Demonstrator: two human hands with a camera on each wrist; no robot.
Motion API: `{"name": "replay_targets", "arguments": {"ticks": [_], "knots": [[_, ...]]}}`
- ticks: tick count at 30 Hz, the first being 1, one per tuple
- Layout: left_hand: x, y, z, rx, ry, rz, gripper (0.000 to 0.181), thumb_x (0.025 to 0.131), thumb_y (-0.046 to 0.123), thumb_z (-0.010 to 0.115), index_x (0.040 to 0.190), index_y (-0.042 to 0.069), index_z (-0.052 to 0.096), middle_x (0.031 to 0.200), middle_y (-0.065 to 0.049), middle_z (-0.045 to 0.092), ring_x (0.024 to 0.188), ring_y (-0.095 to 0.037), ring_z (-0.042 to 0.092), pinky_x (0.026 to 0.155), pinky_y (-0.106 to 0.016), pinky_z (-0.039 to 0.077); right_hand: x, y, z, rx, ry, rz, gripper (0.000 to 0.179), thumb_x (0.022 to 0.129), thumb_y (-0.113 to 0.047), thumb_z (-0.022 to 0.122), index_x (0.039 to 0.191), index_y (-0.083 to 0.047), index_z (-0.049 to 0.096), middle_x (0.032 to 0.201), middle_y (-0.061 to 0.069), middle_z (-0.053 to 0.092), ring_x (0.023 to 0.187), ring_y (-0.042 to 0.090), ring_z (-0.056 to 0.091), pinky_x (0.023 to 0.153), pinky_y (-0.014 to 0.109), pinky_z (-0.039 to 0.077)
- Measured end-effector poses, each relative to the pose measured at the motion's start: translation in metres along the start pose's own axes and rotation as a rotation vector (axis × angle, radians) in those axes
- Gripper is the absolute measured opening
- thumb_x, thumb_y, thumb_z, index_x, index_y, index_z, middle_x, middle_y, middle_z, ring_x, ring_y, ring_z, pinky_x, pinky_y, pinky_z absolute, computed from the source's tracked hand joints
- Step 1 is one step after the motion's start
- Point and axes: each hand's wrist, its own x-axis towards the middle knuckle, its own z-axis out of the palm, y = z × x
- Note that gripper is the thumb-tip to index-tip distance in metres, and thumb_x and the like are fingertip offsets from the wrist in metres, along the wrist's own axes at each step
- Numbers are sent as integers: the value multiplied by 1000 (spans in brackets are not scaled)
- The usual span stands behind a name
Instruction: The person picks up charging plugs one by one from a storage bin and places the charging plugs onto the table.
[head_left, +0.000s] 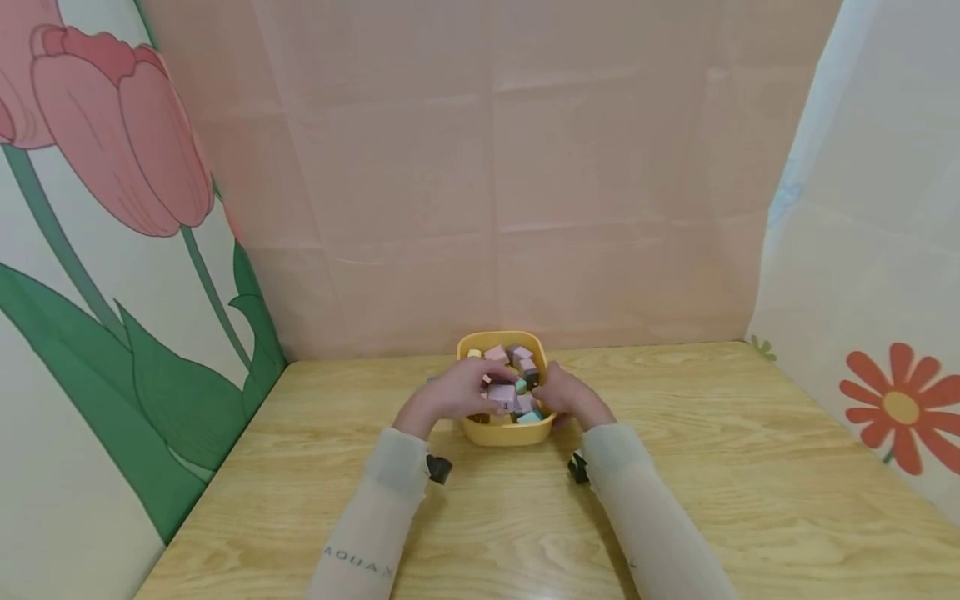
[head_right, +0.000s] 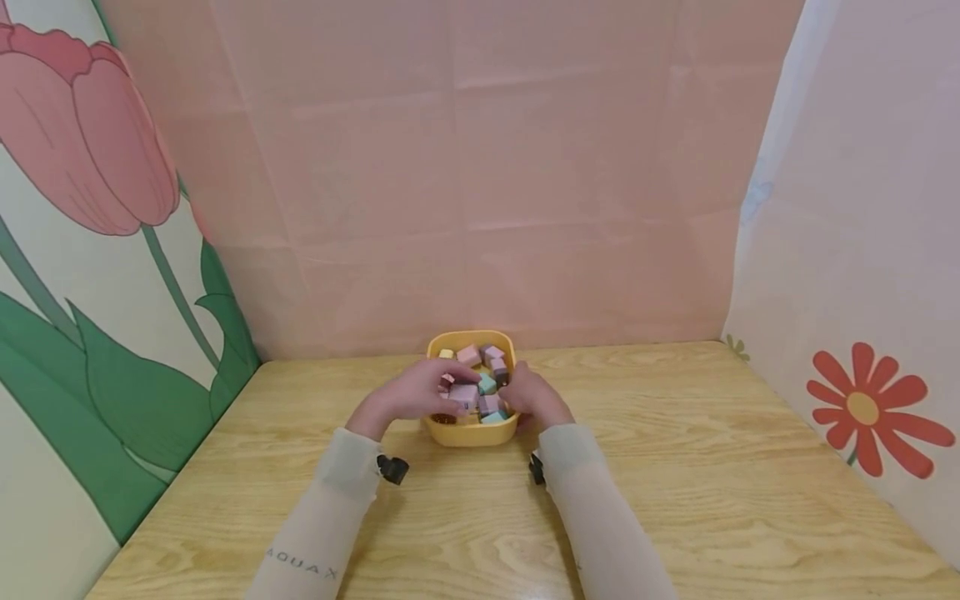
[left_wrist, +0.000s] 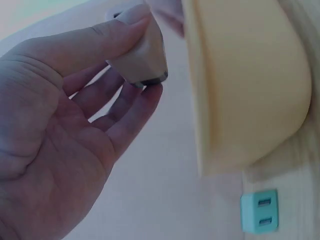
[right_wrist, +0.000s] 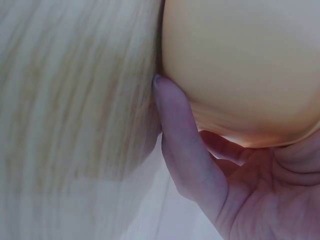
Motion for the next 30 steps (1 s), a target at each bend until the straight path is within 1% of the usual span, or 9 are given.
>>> {"name": "replay_targets", "arguments": {"ticks": [1,4,6,9,12,17,21,25,30], "knots": [[-2,-2,-3,-10,13,0,52,95,15,84,144,18,71,148,-1,69,121,-16,61,109,-41,56,0,0,0,-3,1,3,66,106,-13,56,158,12,24,135,31,52,89,31,71,64,39,66],[-8,-5,-13,-71,54,14,53,94,11,84,145,17,71,150,-3,68,129,-21,61,113,-46,56,-1,-1,1,-1,3,1,66,107,-12,55,159,13,23,137,32,51,90,31,71,64,39,66],[-13,-7,-19,-78,82,26,53,94,9,83,145,16,71,151,-5,68,134,-24,61,116,-49,53,-1,0,1,0,4,-2,65,107,-12,55,158,13,24,139,32,51,90,31,72,63,39,66],[-20,-10,-29,-76,121,42,53,94,5,83,146,10,69,150,-10,68,139,-31,61,120,-54,51,-2,-1,2,-1,9,-6,65,107,-12,55,159,13,24,139,32,51,89,31,72,63,39,66],[-26,-16,-39,-90,162,22,54,93,3,83,145,6,69,149,-13,68,137,-34,63,120,-56,51,-2,-1,2,-1,15,-11,66,106,-11,55,158,13,24,137,33,52,88,31,71,62,39,66],[-37,-28,-51,-101,241,-4,52,92,0,83,142,8,71,146,-13,71,133,-34,65,118,-55,52,-2,-1,2,0,19,-19,66,106,-11,55,158,14,23,137,34,52,86,31,71,62,39,66],[-41,-42,-57,-104,271,7,50,92,-2,81,140,7,72,144,-16,71,132,-35,65,118,-56,52,0,1,2,14,18,-13,68,105,-10,54,160,13,21,143,35,49,88,32,72,61,39,66],[-44,-53,-58,-96,277,-12,51,93,-4,80,141,5,71,145,-19,71,133,-38,65,117,-58,52,1,3,4,29,13,-2,70,105,-10,54,161,12,19,149,36,47,89,33,73,62,40,66],[-46,-68,-56,-67,281,-39,51,92,-7,79,141,3,70,143,-21,71,133,-39,64,117,-58,53,2,3,5,20,13,13,69,105,-12,55,161,11,22,147,33,48,91,32,72,63,40,66]]}}
